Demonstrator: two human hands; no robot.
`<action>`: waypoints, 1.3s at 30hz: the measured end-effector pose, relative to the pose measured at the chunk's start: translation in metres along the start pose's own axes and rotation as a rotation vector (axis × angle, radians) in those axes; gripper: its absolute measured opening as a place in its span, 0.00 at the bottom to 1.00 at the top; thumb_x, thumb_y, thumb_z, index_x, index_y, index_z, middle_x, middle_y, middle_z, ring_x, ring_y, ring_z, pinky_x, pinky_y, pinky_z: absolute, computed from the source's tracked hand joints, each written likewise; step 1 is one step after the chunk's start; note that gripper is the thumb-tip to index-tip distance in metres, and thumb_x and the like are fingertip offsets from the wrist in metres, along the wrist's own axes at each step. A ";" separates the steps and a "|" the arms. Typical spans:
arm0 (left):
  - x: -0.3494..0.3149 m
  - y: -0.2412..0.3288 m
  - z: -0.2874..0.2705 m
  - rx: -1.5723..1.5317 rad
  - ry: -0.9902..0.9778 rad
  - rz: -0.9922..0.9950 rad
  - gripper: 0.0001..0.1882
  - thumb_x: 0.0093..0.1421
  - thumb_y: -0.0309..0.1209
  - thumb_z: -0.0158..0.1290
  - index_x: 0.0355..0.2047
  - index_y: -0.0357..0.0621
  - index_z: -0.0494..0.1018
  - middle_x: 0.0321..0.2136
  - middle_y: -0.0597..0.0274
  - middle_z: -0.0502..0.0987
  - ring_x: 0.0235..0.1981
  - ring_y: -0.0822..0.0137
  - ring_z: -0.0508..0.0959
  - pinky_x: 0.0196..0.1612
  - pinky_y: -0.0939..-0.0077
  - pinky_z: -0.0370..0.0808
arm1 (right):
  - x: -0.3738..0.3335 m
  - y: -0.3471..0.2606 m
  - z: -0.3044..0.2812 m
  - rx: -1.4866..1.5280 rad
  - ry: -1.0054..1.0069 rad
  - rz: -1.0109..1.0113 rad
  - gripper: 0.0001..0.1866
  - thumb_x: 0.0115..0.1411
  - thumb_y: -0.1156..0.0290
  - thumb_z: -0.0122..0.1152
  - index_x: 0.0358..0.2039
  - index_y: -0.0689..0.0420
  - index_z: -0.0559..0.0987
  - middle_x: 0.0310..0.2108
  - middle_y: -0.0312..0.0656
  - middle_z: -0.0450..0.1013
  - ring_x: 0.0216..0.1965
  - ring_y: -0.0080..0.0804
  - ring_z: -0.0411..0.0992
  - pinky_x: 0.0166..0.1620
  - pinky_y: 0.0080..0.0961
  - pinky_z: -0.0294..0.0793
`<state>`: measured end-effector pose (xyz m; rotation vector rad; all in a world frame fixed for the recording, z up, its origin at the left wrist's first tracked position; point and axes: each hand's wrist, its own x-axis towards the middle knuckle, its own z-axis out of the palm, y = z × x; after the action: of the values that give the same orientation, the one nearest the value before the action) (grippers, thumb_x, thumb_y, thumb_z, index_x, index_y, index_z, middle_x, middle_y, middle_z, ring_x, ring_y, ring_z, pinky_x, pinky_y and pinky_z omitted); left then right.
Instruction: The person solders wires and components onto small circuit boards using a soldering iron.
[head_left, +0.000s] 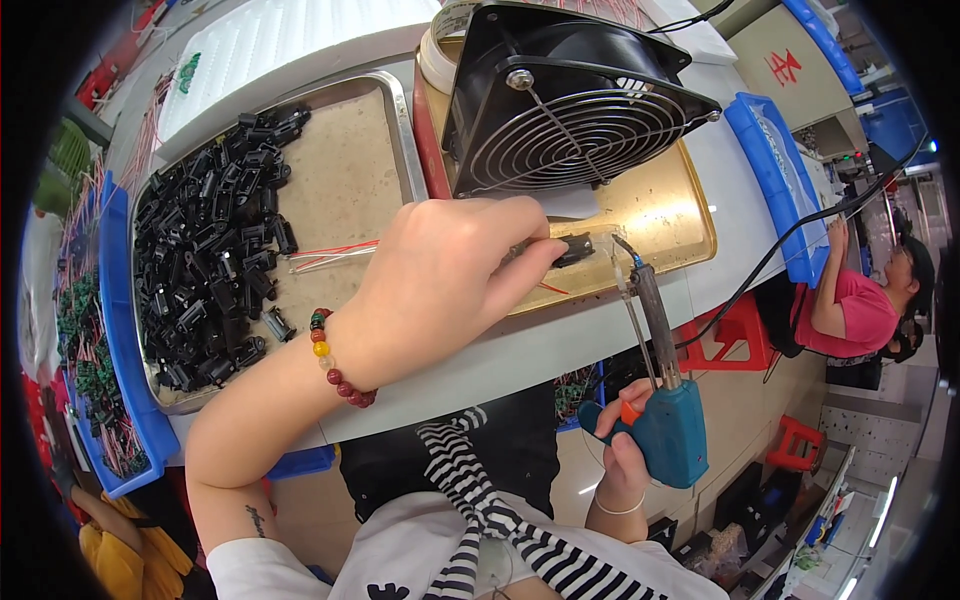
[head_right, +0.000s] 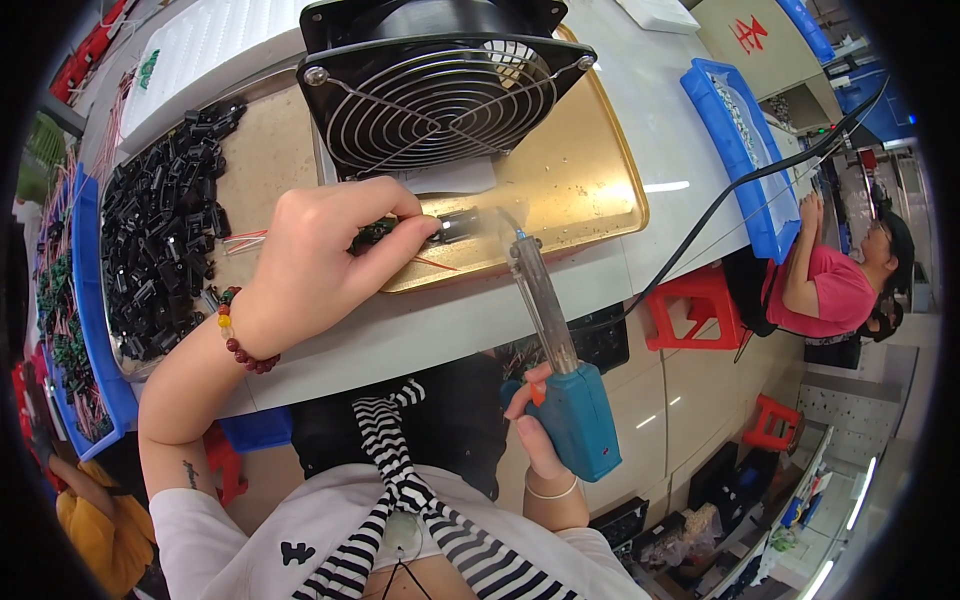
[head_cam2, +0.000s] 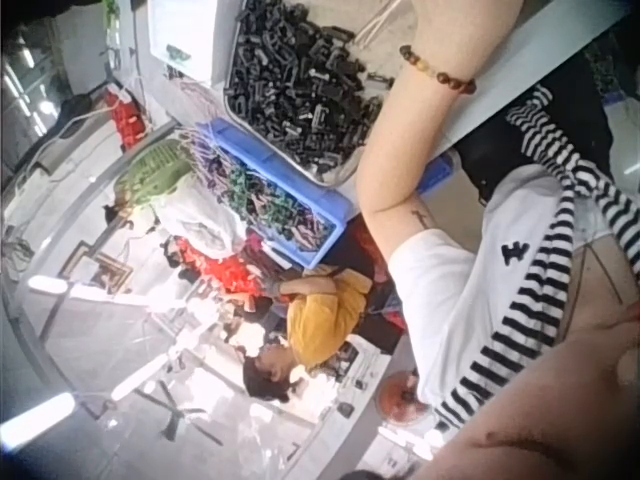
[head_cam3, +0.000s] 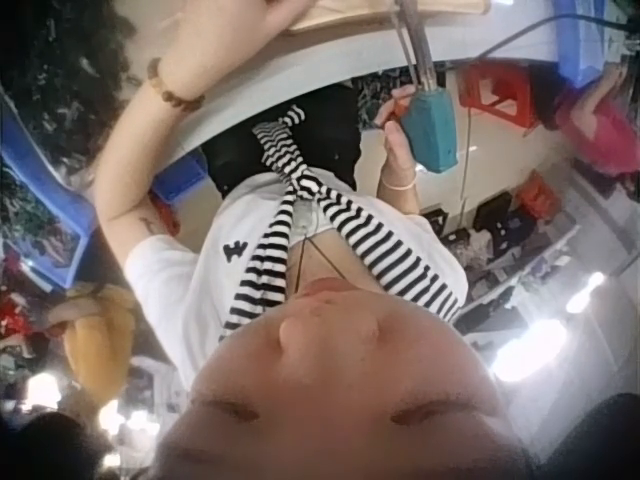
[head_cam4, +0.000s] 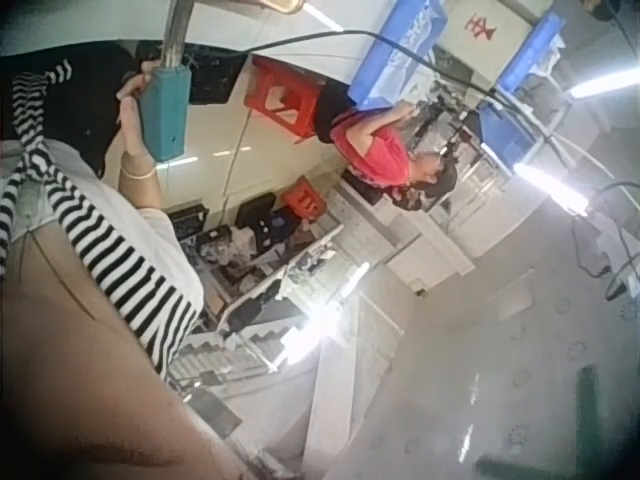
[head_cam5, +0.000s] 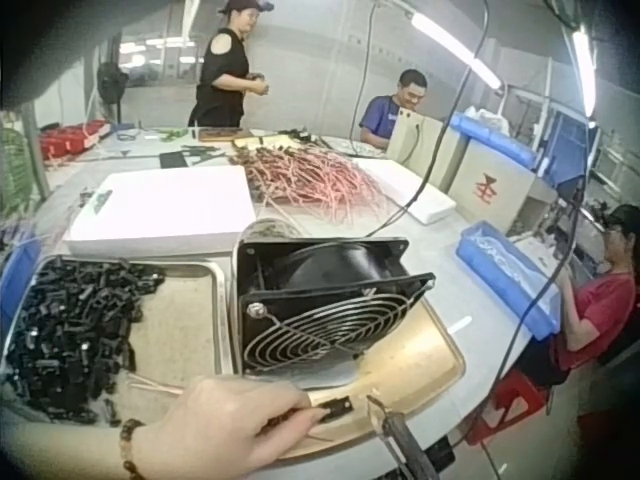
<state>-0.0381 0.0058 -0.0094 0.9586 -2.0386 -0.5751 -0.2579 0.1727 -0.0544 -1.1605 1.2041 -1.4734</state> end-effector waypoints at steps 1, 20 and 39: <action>0.000 0.000 0.001 -0.005 0.001 0.001 0.07 0.54 0.29 0.57 0.24 0.38 0.75 0.19 0.57 0.75 0.16 0.62 0.73 0.19 0.74 0.68 | 0.000 0.001 -0.001 0.003 -0.004 -0.001 0.27 0.51 0.70 0.63 0.48 0.62 0.63 0.41 0.43 0.65 0.26 0.25 0.70 0.31 0.19 0.69; 0.005 0.014 -0.027 0.558 0.123 0.495 0.05 0.43 0.28 0.55 0.24 0.47 0.73 0.29 0.64 0.69 0.31 0.65 0.70 0.33 0.73 0.65 | 0.004 0.004 -0.008 0.033 -0.006 -0.077 0.23 0.45 0.68 0.67 0.39 0.68 0.71 0.39 0.48 0.68 0.22 0.30 0.70 0.26 0.20 0.68; -0.001 0.007 -0.022 0.341 0.019 0.256 0.05 0.43 0.24 0.59 0.22 0.44 0.74 0.17 0.67 0.68 0.19 0.67 0.70 0.26 0.74 0.62 | 0.006 0.000 0.005 -0.394 0.094 -0.123 0.11 0.43 0.64 0.61 0.20 0.59 0.75 0.16 0.35 0.71 0.21 0.30 0.63 0.25 0.24 0.60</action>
<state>-0.0229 0.0090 0.0078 0.8687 -2.2402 -0.0823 -0.2544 0.1659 -0.0534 -1.4601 1.5607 -1.4318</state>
